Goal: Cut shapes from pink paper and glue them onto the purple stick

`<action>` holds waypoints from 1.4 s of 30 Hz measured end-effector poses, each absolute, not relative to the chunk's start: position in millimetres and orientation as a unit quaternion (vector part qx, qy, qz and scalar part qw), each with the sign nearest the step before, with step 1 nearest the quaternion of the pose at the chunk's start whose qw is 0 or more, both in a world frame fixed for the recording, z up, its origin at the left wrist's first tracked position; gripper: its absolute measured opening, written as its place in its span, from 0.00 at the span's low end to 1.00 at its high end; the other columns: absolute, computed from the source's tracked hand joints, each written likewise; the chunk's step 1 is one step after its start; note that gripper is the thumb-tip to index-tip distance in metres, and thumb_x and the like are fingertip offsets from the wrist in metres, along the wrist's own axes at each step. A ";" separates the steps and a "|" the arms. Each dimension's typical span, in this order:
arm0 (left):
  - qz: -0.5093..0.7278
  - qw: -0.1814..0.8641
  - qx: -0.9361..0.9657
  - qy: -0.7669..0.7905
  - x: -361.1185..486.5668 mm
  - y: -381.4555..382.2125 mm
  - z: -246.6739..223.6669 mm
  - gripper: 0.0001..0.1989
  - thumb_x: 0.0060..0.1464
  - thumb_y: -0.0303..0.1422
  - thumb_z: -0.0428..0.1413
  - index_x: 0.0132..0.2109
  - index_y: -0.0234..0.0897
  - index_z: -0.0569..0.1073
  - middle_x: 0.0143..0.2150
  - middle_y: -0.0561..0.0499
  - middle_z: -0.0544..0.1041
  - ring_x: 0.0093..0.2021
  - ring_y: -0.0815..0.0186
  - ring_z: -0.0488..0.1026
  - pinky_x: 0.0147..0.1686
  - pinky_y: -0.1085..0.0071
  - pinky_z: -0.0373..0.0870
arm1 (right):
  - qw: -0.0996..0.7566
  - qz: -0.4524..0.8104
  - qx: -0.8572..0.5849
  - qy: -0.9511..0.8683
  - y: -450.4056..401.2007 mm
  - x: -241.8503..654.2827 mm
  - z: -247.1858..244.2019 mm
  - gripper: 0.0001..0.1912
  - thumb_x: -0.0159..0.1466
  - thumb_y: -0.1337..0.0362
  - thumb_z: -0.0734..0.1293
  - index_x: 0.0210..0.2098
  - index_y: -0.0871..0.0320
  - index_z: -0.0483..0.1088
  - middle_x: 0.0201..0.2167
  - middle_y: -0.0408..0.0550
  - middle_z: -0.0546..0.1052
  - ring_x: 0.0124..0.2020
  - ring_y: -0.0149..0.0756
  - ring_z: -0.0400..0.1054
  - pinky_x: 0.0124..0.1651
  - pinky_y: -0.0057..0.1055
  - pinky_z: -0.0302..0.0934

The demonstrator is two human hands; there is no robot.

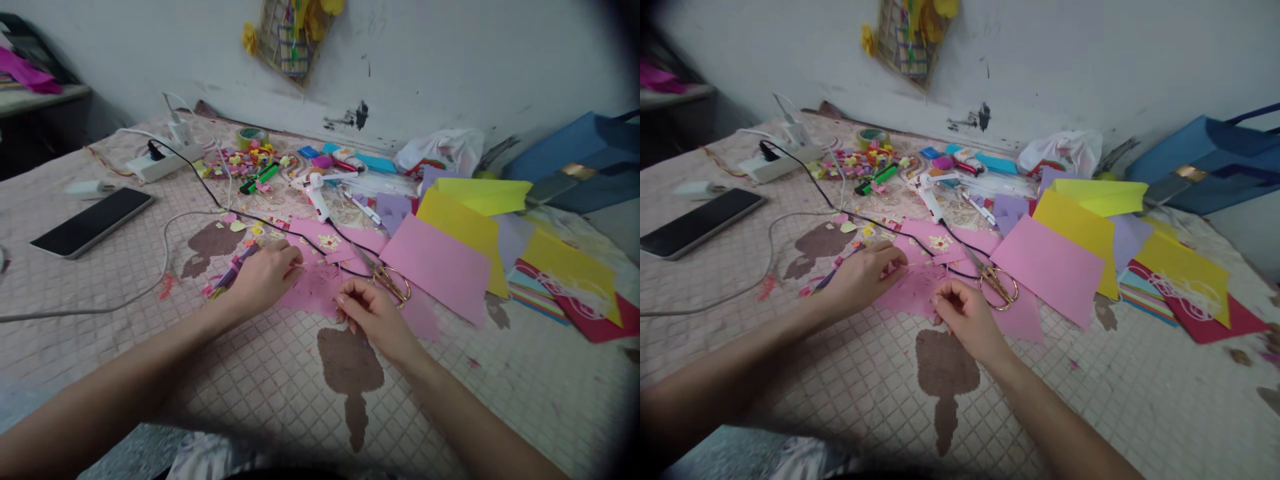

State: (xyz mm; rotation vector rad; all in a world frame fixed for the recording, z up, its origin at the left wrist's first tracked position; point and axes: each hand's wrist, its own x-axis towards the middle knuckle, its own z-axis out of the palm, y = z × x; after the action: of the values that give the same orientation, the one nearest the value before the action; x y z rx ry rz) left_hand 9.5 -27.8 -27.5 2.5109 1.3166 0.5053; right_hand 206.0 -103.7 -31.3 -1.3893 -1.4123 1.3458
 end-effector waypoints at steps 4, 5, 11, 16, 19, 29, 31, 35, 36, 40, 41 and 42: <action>0.156 0.105 0.878 0.440 16.1 -26.4 -31.9 0.05 0.53 0.28 0.50 0.35 0.33 0.70 0.36 0.47 0.71 0.34 0.64 0.69 0.31 0.70 0.64 | 0.370 0.523 -0.538 -0.548 -104.4 206.9 -32.1 0.06 0.62 0.63 0.62 0.29 0.58 0.64 0.21 0.39 0.67 0.19 0.23 0.59 0.19 0.20 0.53; 0.156 0.104 0.879 0.438 16.6 -26.1 -32.6 0.05 0.54 0.28 0.50 0.35 0.33 0.70 0.36 0.47 0.71 0.34 0.64 0.69 0.32 0.70 0.65 | 0.372 0.523 -0.537 -0.548 -104.6 207.3 -32.2 0.07 0.62 0.63 0.62 0.29 0.58 0.64 0.21 0.39 0.67 0.19 0.24 0.59 0.19 0.20 0.54; 0.168 0.127 0.880 0.425 15.3 -22.7 -36.4 0.07 0.55 0.25 0.47 0.33 0.31 0.69 0.34 0.46 0.70 0.34 0.65 0.69 0.35 0.68 0.66 | 0.373 0.522 -0.536 -0.548 -104.1 209.1 -32.5 0.07 0.62 0.63 0.62 0.29 0.58 0.63 0.21 0.39 0.67 0.18 0.23 0.58 0.19 0.21 0.53; 0.175 0.135 0.879 0.424 14.3 -21.6 -36.8 0.07 0.55 0.24 0.47 0.32 0.31 0.69 0.34 0.46 0.70 0.33 0.66 0.68 0.35 0.68 0.66 | 0.370 0.521 -0.537 -0.551 -103.0 208.6 -32.5 0.06 0.62 0.63 0.62 0.29 0.58 0.63 0.20 0.39 0.68 0.17 0.23 0.58 0.19 0.21 0.53; 0.184 0.147 0.877 0.419 12.9 -21.3 -35.2 0.06 0.54 0.24 0.48 0.32 0.32 0.69 0.33 0.47 0.70 0.33 0.66 0.68 0.35 0.69 0.65 | 0.369 0.522 -0.539 -0.549 -103.2 207.7 -32.4 0.06 0.61 0.63 0.62 0.29 0.58 0.63 0.21 0.39 0.68 0.18 0.23 0.59 0.19 0.20 0.54; 0.183 0.158 0.877 0.416 11.3 -19.1 -35.2 0.06 0.53 0.23 0.49 0.32 0.32 0.70 0.33 0.47 0.70 0.33 0.67 0.68 0.34 0.70 0.65 | 0.367 0.520 -0.545 -0.546 -104.9 208.1 -31.4 0.07 0.61 0.63 0.62 0.28 0.58 0.63 0.20 0.38 0.67 0.18 0.23 0.58 0.18 0.20 0.53; 0.184 0.155 0.877 0.415 11.3 -18.7 -36.2 0.07 0.54 0.23 0.48 0.32 0.32 0.70 0.33 0.47 0.70 0.33 0.67 0.68 0.35 0.70 0.65 | 0.368 0.520 -0.544 -0.546 -104.6 208.1 -31.9 0.07 0.61 0.63 0.62 0.29 0.58 0.63 0.20 0.38 0.67 0.18 0.23 0.58 0.18 0.20 0.53; 0.188 0.148 0.878 0.414 11.2 -17.4 -39.1 0.08 0.56 0.25 0.46 0.32 0.32 0.69 0.33 0.47 0.70 0.33 0.66 0.68 0.35 0.69 0.65 | 0.370 0.519 -0.542 -0.547 -104.1 208.1 -33.2 0.07 0.62 0.62 0.62 0.29 0.58 0.63 0.21 0.39 0.68 0.18 0.23 0.58 0.19 0.21 0.53; 0.189 0.147 0.878 0.414 11.2 -17.1 -39.7 0.08 0.56 0.25 0.46 0.32 0.32 0.69 0.33 0.47 0.70 0.33 0.66 0.68 0.35 0.69 0.65 | 0.368 0.520 -0.543 -0.547 -104.1 208.1 -33.3 0.07 0.62 0.62 0.62 0.29 0.58 0.63 0.21 0.39 0.68 0.18 0.23 0.58 0.19 0.21 0.53; 0.220 0.153 0.867 0.420 11.1 -17.8 -37.8 0.07 0.55 0.25 0.47 0.31 0.32 0.69 0.32 0.48 0.71 0.32 0.67 0.68 0.34 0.69 0.65 | 0.368 0.524 -0.547 -0.539 -103.8 207.9 -32.6 0.08 0.61 0.61 0.63 0.29 0.58 0.63 0.20 0.39 0.68 0.17 0.24 0.58 0.18 0.21 0.52; 0.237 0.164 0.859 0.423 11.4 -19.2 -35.8 0.07 0.54 0.25 0.48 0.31 0.32 0.69 0.31 0.48 0.71 0.32 0.67 0.67 0.34 0.70 0.65 | 0.371 0.525 -0.546 -0.537 -103.6 207.6 -32.6 0.08 0.61 0.61 0.63 0.29 0.58 0.63 0.20 0.39 0.68 0.17 0.23 0.58 0.18 0.21 0.53; 0.252 0.183 0.850 0.426 12.1 -21.2 -33.3 0.06 0.54 0.25 0.48 0.31 0.33 0.69 0.30 0.49 0.71 0.31 0.68 0.67 0.33 0.71 0.64 | 0.374 0.526 -0.545 -0.535 -103.4 207.2 -32.6 0.08 0.61 0.60 0.63 0.29 0.58 0.63 0.20 0.39 0.68 0.17 0.23 0.58 0.18 0.21 0.53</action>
State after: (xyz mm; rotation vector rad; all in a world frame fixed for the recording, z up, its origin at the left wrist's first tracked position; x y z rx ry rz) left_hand 12.1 -21.2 -33.3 2.3973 1.2024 0.7100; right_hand 207.2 -103.4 -32.6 -1.3950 -1.3705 1.3473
